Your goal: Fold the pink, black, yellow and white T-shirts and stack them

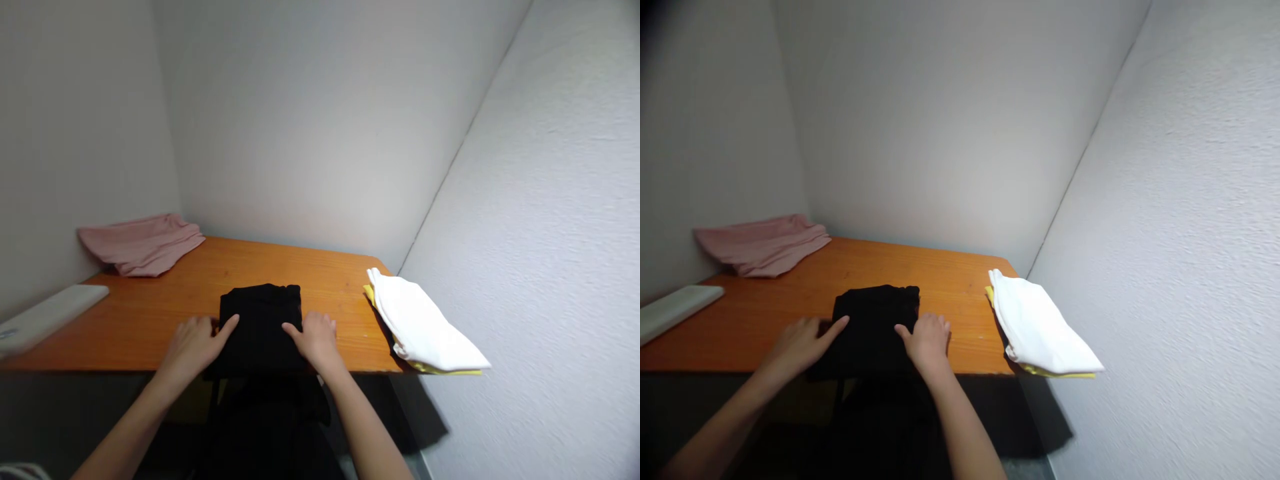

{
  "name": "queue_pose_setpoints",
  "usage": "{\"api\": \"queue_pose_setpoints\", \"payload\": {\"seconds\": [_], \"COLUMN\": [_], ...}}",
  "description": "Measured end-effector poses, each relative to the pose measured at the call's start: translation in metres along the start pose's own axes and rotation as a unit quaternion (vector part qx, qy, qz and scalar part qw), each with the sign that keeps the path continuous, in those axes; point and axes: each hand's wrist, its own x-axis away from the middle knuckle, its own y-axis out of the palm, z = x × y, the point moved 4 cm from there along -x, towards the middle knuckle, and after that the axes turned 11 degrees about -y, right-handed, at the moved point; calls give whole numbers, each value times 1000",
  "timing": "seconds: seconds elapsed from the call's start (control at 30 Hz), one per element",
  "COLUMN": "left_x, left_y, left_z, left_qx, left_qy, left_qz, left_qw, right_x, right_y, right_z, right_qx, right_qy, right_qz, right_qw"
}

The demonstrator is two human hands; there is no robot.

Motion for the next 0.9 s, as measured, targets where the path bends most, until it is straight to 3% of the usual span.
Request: {"api": "queue_pose_setpoints", "payload": {"seconds": [0.07, 0.13, 0.27, 0.37, 0.5, 0.6, 0.67, 0.73, 0.83, 0.9], "left_x": [-7, -9, 9, 37, 69, 85, 93, 101, 107, 103], "left_y": [6, 14, 25, 17, 4, 21, 50, 84, 126, 138], "left_z": [2, 9, 52, 117, 225, 300, 334, 351, 346, 328], "left_qx": [12, 87, 300, 389, 485, 554, 562, 537, 488, 458], "left_qy": [0, -10, -29, 37, 166, 210, 189, 161, 160, 170], "left_qz": [-19, -35, -87, -109, -115, -189, -262, -324, -378, -386], "left_qw": [1000, 995, 950, 914, 851, 783, 761, 762, 770, 783], "right_x": [2, 4, 15, 30, 54, 64, 68, 72, 79, 77], "right_y": [3, 1, -26, -77, -170, -217, -222, -207, -172, -157], "right_z": [-2, 1, 29, 65, 136, 202, 248, 287, 319, 322], "right_qx": [-37, -82, -141, -149, -143, -148, -160, -134, -59, -29], "right_qy": [-18, -42, -51, -49, -56, -46, -11, 56, 124, 117], "right_qz": [-1, 7, 74, 172, 323, 369, 347, 267, 137, 120], "right_qw": [999, 996, 986, 972, 934, 916, 924, 953, 981, 985]}}
